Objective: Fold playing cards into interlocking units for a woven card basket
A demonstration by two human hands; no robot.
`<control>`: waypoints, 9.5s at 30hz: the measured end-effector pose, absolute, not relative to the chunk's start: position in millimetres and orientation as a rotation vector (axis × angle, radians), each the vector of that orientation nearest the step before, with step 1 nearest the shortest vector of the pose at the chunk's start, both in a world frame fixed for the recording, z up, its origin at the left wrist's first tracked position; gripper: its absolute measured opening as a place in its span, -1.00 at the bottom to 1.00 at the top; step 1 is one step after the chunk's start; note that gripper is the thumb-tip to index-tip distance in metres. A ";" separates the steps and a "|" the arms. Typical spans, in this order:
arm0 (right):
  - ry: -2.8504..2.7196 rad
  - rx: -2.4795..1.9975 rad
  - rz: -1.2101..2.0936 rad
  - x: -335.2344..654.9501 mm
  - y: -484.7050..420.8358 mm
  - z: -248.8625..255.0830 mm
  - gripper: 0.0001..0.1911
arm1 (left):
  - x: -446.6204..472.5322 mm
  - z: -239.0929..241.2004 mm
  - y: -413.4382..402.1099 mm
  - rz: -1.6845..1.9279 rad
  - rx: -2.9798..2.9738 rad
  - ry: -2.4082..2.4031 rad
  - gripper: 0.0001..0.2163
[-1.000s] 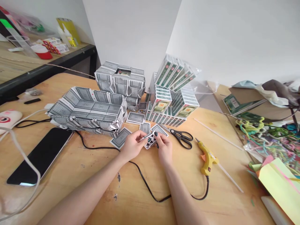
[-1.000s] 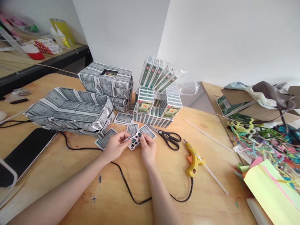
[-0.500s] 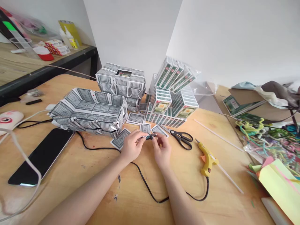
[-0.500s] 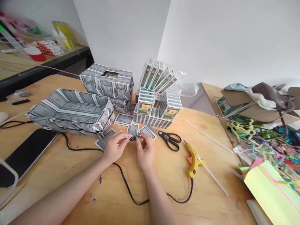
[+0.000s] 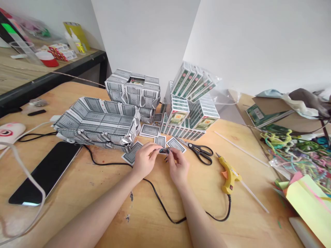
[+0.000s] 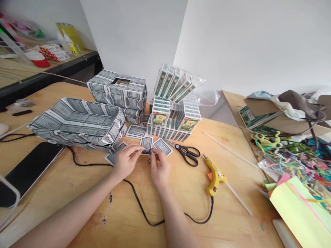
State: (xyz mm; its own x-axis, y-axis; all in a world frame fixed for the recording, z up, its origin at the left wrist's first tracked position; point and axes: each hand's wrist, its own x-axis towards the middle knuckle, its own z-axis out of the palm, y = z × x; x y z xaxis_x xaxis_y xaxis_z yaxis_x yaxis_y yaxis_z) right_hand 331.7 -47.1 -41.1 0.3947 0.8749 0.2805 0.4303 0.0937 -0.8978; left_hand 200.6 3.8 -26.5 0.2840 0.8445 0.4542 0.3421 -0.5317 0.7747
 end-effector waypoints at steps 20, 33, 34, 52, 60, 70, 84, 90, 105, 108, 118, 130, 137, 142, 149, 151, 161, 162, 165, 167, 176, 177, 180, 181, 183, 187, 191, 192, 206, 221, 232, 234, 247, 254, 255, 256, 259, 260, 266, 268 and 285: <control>-1.375 -1.551 0.271 328.5 -49.5 -39.1 -0.82 | 202.9 -26.0 1.7 1.204 2.019 1.106 -0.90; -1.378 -1.551 0.263 330.9 -49.7 -42.3 -0.82 | 204.0 -28.1 -1.2 1.195 2.097 1.012 -0.83; -1.370 -1.548 0.285 330.8 -49.4 -42.1 -0.82 | 204.1 -28.1 -1.6 1.173 2.110 1.020 -0.82; -1.287 -1.592 0.356 327.6 -47.4 -37.5 -0.82 | 202.5 -29.6 -3.5 0.940 2.213 1.131 -0.69; -1.293 -1.581 0.347 330.9 -46.3 -39.8 -0.85 | 203.6 -27.0 -5.2 0.931 2.062 1.147 -0.79; -1.315 -1.597 0.344 332.1 -46.3 -40.4 -0.89 | 202.4 -28.5 -4.6 0.831 2.220 1.180 -0.73; -1.277 -1.573 0.369 331.2 -44.5 -41.3 -0.91 | 200.7 -25.4 -6.0 0.818 2.092 1.115 -0.75; -1.279 -1.573 0.389 330.8 -45.5 -40.7 -0.90 | 199.0 -29.0 -4.4 0.800 2.125 1.152 -0.73; -1.027 -1.477 0.612 333.1 -43.4 -38.7 -0.85 | 199.7 -25.4 -5.8 0.881 1.811 0.980 -0.60; -0.860 -1.332 0.778 332.9 -40.6 -37.4 -0.83 | 204.0 -27.4 -5.3 0.904 1.573 0.911 -0.64; -0.978 -1.301 0.889 328.7 -41.5 -38.6 -0.83 | 203.4 -35.3 4.1 1.035 1.578 1.122 -0.81; -1.394 -1.458 0.159 336.5 -44.9 -27.8 -0.92 | 202.6 -29.8 0.0 1.140 2.206 1.022 -0.76; -1.215 -1.443 0.438 336.4 -44.0 -34.7 -0.91 | 202.4 -27.8 3.0 1.084 1.959 1.153 -0.87; -1.296 -1.468 0.388 333.8 -43.7 -36.1 -0.86 | 201.0 -30.9 2.6 1.085 2.032 1.156 -0.88; -1.381 -1.471 0.229 334.3 -45.4 -33.0 -0.82 | 203.6 -27.7 -2.4 1.104 2.128 1.087 -0.80; -1.380 -1.481 0.197 334.2 -45.5 -34.0 -0.81 | 204.1 -26.6 -3.3 1.124 2.136 1.101 -0.80; -1.384 -1.491 0.165 333.1 -46.5 -36.3 -0.79 | 204.9 -27.5 -5.8 1.179 2.184 1.223 -0.83; -1.384 -1.495 0.169 332.9 -46.5 -36.0 -0.79 | 204.8 -27.8 -6.0 1.174 2.189 1.228 -0.82; -1.386 -1.499 0.168 332.4 -46.6 -35.3 -0.78 | 204.2 -28.3 -6.5 1.169 2.199 1.241 -0.81; -1.385 -1.498 0.165 332.3 -46.3 -35.5 -0.78 | 203.9 -28.2 -6.6 1.170 2.202 1.242 -0.81; -1.360 -1.501 0.158 333.3 -46.1 -36.8 -0.78 | 203.4 -26.9 -7.5 1.141 2.160 1.216 -0.79; -1.361 -1.505 0.159 333.4 -46.4 -36.6 -0.78 | 203.2 -26.9 -7.7 1.127 2.154 1.218 -0.78; -1.357 -1.519 0.164 333.5 -46.9 -36.2 -0.78 | 202.3 -27.2 -7.9 1.089 2.138 1.209 -0.77; -1.355 -1.521 0.168 333.5 -46.9 -36.2 -0.78 | 202.1 -27.2 -7.9 1.077 2.132 1.204 -0.77; -1.347 -1.523 0.170 333.6 -46.9 -36.2 -0.79 | 201.5 -27.0 -7.6 1.059 2.117 1.194 -0.77; -1.333 -1.531 0.172 333.7 -46.6 -35.8 -0.79 | 200.5 -26.4 -7.2 1.034 2.103 1.181 -0.76; -1.319 -1.548 0.174 334.5 -46.4 -34.6 -0.80 | 200.3 -26.4 -7.4 1.036 2.108 1.166 -0.73; -1.314 -1.552 0.177 334.8 -46.3 -34.3 -0.80 | 200.5 -26.5 -7.4 1.047 2.111 1.156 -0.73; -1.316 -1.526 0.224 333.4 -43.7 -35.2 -0.87 | 202.8 -28.8 -2.1 1.224 2.107 1.097 -0.88; -1.397 -1.583 0.232 326.8 -47.6 -38.2 -0.79 | 201.0 -30.1 3.8 1.224 2.029 1.041 -0.91; -1.304 -1.589 0.405 330.0 -47.4 -38.4 -0.75 | 202.3 -29.8 2.8 1.198 1.971 1.148 -0.90; -1.270 -1.542 0.521 329.3 -47.6 -36.0 -0.76 | 201.3 -30.2 3.3 1.196 1.909 1.206 -0.89; -1.041 -1.497 0.758 332.0 -40.5 -38.7 -0.79 | 203.1 -31.9 2.3 1.219 1.640 1.212 -0.81; -1.031 -1.504 0.859 330.1 -42.1 -34.6 -0.80 | 202.9 -32.5 2.8 1.130 1.749 1.165 -0.79; -1.032 -1.500 0.880 329.8 -42.5 -33.7 -0.79 | 203.6 -32.4 2.8 1.123 1.772 1.134 -0.80; -1.033 -1.495 0.902 329.7 -42.8 -32.8 -0.78 | 204.2 -32.0 2.7 1.114 1.796 1.103 -0.80; -1.019 -1.463 0.962 330.2 -43.2 -30.6 -0.79 | 205.8 -29.5 2.0 1.089 1.841 1.019 -0.82; -1.009 -1.447 0.978 330.5 -43.2 -30.1 -0.79 | 206.1 -28.5 1.9 1.082 1.844 0.991 -0.81; -0.986 -1.363 1.031 331.4 -42.8 -30.2 -0.82 | 206.9 -26.9 4.3 1.027 1.649 0.966 -0.83; -0.997 -1.339 1.034 330.9 -42.7 -30.9 -0.81 | 207.7 -28.4 6.0 0.987 1.490 1.001 -0.84; -0.980 -1.256 1.133 330.1 -39.6 -34.1 -0.72 | 209.1 -24.1 9.2 1.046 0.840 0.877 -0.86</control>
State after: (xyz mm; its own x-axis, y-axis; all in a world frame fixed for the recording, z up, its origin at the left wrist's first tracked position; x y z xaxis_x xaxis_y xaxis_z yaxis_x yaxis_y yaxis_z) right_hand 330.1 -39.6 -34.1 0.1930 0.9801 -0.0472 -0.0943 -0.0293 -0.9951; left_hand 209.1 9.2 -24.1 0.2513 0.9483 -0.1940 -0.3563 0.2770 0.8924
